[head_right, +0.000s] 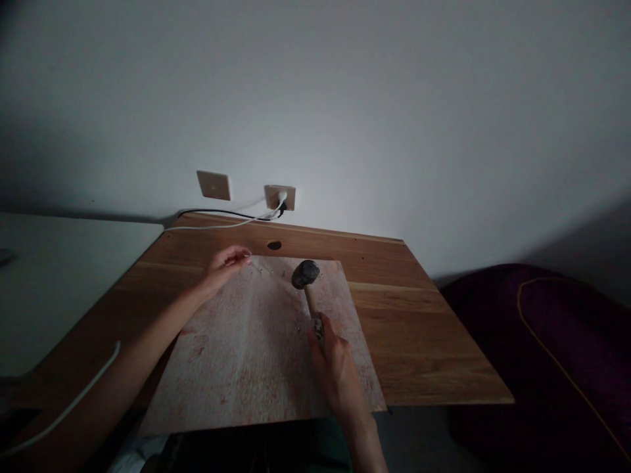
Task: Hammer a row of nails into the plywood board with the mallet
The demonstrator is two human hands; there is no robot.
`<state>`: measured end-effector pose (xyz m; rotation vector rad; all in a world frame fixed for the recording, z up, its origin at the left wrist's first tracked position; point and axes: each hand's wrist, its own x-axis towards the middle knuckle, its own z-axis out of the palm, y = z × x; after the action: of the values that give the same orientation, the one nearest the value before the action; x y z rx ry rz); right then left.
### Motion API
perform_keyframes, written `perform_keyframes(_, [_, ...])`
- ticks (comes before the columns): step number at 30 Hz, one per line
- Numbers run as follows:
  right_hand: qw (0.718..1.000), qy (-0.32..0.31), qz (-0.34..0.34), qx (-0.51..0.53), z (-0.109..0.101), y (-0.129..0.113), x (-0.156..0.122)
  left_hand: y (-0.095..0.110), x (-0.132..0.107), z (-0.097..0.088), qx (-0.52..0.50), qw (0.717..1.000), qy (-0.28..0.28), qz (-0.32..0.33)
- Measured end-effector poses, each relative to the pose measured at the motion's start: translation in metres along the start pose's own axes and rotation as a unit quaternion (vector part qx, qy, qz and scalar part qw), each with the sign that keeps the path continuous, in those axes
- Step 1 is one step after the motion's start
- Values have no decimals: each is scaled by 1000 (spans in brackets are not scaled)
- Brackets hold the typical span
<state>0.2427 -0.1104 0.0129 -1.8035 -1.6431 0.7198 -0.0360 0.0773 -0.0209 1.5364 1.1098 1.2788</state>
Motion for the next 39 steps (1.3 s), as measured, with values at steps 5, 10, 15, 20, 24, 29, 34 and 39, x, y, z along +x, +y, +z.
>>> perform_keyframes(5, [1000,12,-11,8,1,2,0,0,0,0,-38,999,-6,-17])
perform_keyframes(10, [1000,12,-10,-10,3,5,1,0,-1,0,-54,998,-11,-26])
perform_keyframes(15, [1000,14,-7,-20,3,4,1,-1,0,0,-59,998,-9,-25])
perform_keyframes(20, [1000,5,-2,-21,1,1,0,-1,0,-1,-56,998,-10,-20])
perform_keyframes(24, [1000,2,1,-24,1,0,0,-2,0,-1,-56,998,-12,-21])
perform_keyframes(29, [1000,2,6,-21,3,2,0,-2,-1,-1,-37,999,-7,-14])
perform_keyframes(34, [1000,6,-2,-20,3,4,0,-4,0,-2,-12,1000,-6,-9])
perform_keyframes(39, [1000,4,-8,-12,3,4,1,-3,0,-1,-4,1000,6,2])
